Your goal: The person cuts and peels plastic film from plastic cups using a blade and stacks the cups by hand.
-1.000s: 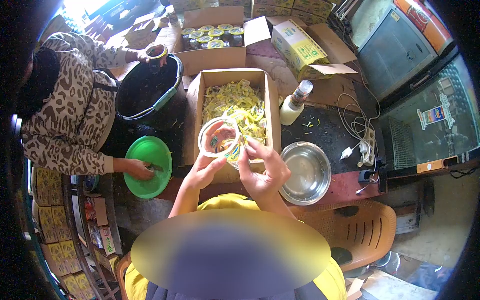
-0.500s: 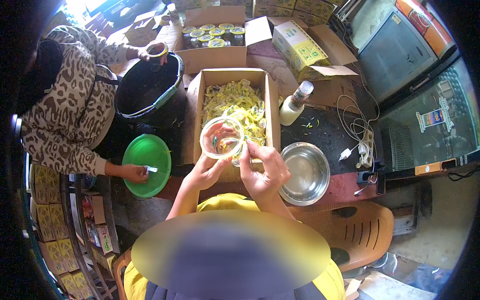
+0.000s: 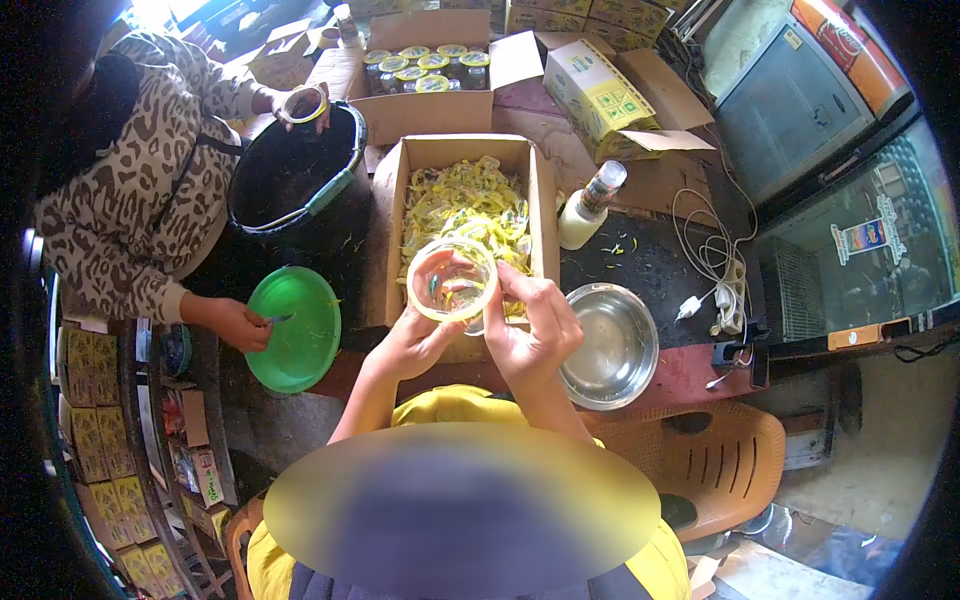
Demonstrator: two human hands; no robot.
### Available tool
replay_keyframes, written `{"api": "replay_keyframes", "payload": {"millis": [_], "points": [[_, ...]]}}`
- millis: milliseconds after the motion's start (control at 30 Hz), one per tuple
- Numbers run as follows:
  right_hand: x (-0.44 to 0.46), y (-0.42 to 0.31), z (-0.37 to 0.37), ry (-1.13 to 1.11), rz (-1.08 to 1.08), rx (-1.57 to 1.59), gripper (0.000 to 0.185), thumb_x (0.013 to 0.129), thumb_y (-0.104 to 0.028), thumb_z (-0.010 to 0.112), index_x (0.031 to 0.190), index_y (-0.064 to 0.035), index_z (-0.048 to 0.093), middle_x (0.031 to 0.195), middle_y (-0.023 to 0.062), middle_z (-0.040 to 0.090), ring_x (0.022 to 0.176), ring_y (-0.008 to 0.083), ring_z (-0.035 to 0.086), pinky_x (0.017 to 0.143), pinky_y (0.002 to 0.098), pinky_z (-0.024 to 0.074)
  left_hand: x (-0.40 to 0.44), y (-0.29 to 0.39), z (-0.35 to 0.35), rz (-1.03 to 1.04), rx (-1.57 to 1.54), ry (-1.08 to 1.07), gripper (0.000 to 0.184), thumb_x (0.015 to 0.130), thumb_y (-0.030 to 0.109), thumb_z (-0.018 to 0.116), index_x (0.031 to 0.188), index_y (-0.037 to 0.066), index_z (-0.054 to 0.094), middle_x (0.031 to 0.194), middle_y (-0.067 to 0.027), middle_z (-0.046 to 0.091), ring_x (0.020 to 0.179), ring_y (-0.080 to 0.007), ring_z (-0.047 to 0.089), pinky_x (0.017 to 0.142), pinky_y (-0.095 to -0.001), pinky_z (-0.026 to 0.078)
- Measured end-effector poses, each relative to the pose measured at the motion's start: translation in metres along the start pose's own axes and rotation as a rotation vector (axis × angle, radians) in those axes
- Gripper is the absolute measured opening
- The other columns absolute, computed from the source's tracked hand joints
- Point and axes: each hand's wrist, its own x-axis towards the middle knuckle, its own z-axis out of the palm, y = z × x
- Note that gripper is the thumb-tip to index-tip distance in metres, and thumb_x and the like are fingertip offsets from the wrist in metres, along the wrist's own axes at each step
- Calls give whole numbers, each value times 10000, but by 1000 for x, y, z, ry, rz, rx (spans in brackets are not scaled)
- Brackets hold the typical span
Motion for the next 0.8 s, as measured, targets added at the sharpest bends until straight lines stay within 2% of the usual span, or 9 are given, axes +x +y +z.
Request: {"api": "replay_keyframes", "payload": {"millis": [67, 167, 267, 567, 800], "points": [[2, 2, -4, -28, -25, 64, 226, 641, 45, 667, 856, -10, 626, 714, 73, 634, 592, 127, 610, 550, 220, 470, -4, 0, 1, -35, -171, 16, 622, 812, 71, 546, 1320, 3, 194, 1300, -122, 253, 1197, -214, 341, 978, -339, 301], [1, 0, -5, -63, 25, 84, 230, 634, 64, 672, 844, -21, 636, 739, 97, 635, 620, 158, 620, 568, 249, 491, -3, -2, -3, -20, -172, -6, 673, 801, 41, 555, 1325, 31, 132, 1261, -143, 285, 1165, -217, 358, 978, -341, 304], [-2, 1, -3, -37, -30, 25, 229, 636, 59, 674, 847, -22, 636, 719, 98, 631, 612, 157, 622, 569, 248, 490, -6, -5, -4, -30, -193, -79, 690, 795, 37, 556, 1334, 42, 125, 1261, -137, 306, 1173, -213, 352, 982, -340, 299], [-3, -1, -7, -54, 120, 129, 211, 649, 40, 676, 848, -18, 633, 714, 91, 634, 621, 149, 628, 575, 247, 489, -3, 3, -6, -19, -316, -55, 672, 830, 146, 543, 1339, 37, 117, 1282, -136, 309, 1191, -209, 343, 992, -346, 285], [-6, -6, -8, -63, 73, 104, 209, 650, 44, 673, 847, -13, 630, 713, 91, 633, 617, 140, 624, 574, 237, 489, 0, 3, -10, -11, -339, -59, 680, 836, 162, 545, 1342, 37, 109, 1281, -132, 304, 1194, -209, 347, 994, -346, 283]]}}
